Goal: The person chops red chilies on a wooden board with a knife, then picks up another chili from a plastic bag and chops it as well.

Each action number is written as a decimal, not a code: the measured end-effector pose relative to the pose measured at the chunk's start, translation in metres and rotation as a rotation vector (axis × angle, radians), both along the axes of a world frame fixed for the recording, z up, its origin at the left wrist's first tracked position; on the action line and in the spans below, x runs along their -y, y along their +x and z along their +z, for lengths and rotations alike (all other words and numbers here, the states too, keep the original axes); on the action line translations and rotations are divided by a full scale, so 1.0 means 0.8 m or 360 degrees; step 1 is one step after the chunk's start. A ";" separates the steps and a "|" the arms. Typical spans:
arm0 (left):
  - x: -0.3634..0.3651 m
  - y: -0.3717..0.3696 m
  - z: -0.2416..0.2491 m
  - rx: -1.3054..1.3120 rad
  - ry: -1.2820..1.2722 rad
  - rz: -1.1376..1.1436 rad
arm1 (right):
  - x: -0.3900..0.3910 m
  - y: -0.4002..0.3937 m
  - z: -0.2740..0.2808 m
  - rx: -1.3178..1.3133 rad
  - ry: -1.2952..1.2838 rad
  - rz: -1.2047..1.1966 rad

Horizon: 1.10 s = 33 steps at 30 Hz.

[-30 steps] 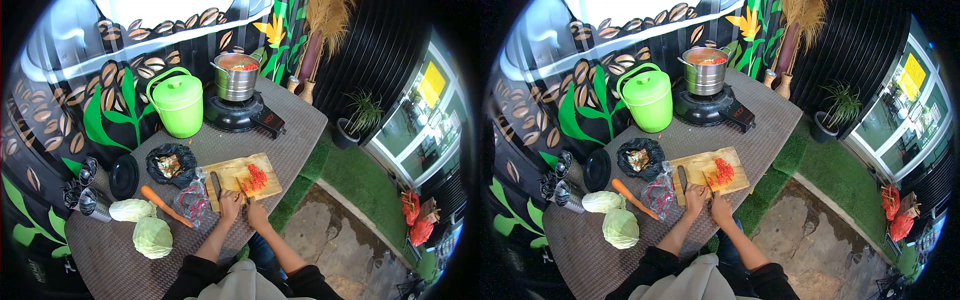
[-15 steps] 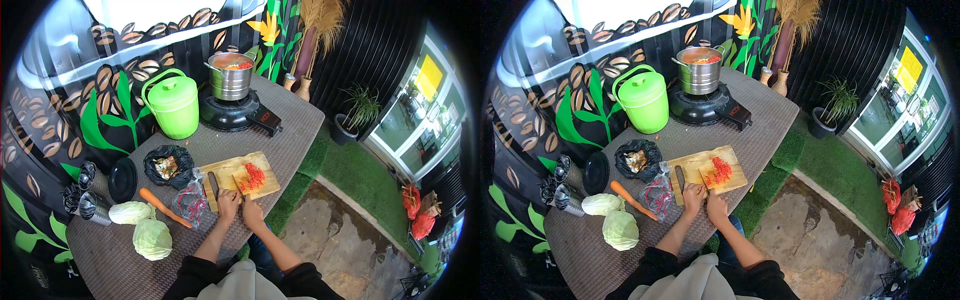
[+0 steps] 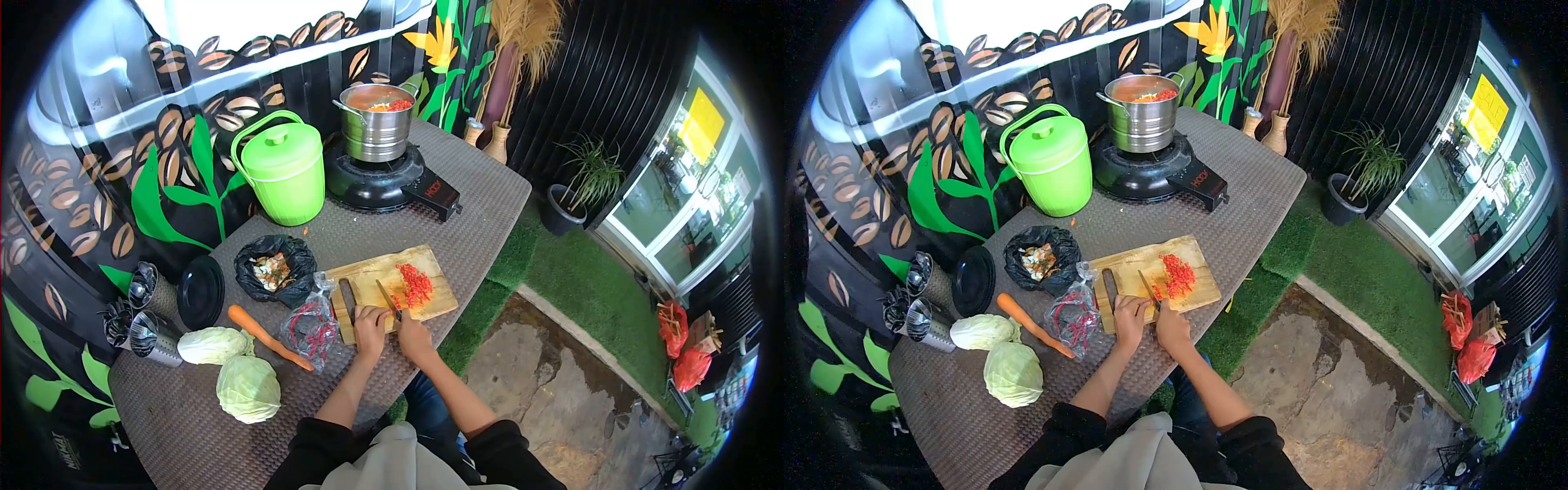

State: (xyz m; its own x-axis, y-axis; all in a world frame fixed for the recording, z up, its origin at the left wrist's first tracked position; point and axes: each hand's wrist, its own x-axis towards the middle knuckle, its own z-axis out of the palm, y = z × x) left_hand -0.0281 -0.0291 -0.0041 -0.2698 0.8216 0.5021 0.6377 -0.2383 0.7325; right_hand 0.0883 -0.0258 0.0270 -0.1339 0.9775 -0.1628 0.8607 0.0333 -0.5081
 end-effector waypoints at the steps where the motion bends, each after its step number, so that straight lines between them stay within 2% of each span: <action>1: 0.000 0.001 0.002 -0.0005 0.0003 -0.0004 | -0.007 0.004 0.003 0.0025 -0.0037 0.0053; 3: -0.001 0.000 0.002 -0.0131 0.0051 0.0007 | -0.008 0.009 0.011 0.0048 -0.0070 0.0112; 9: -0.003 0.000 -0.003 -0.0127 0.0007 0.0005 | 0.024 0.001 -0.006 0.0181 -0.0042 0.0009; 11: -0.003 0.000 -0.001 -0.0113 0.0011 0.0020 | 0.014 -0.001 -0.020 0.0050 0.0102 -0.0008; 16: -0.001 0.001 0.003 -0.0108 0.0020 0.0041 | 0.003 0.015 -0.004 0.0033 0.0055 0.0137; 21: -0.004 -0.001 -0.003 -0.0099 0.0053 0.0023 | 0.021 -0.006 -0.003 -0.0003 0.0018 -0.0040; 22: -0.003 -0.001 -0.005 -0.0098 0.0046 0.0024 | 0.014 -0.005 0.000 -0.0060 -0.0094 -0.0051; 25: -0.002 -0.001 0.002 -0.0053 -0.0028 0.0002 | -0.004 0.002 -0.005 -0.0099 -0.0058 0.0024; 30: -0.005 -0.001 -0.005 -0.0007 -0.0038 0.0045 | 0.012 -0.006 -0.004 0.0067 -0.0069 -0.0063; 33: -0.004 0.000 -0.005 -0.0014 -0.0050 0.0042 | 0.004 -0.008 -0.002 -0.0057 -0.0118 -0.0066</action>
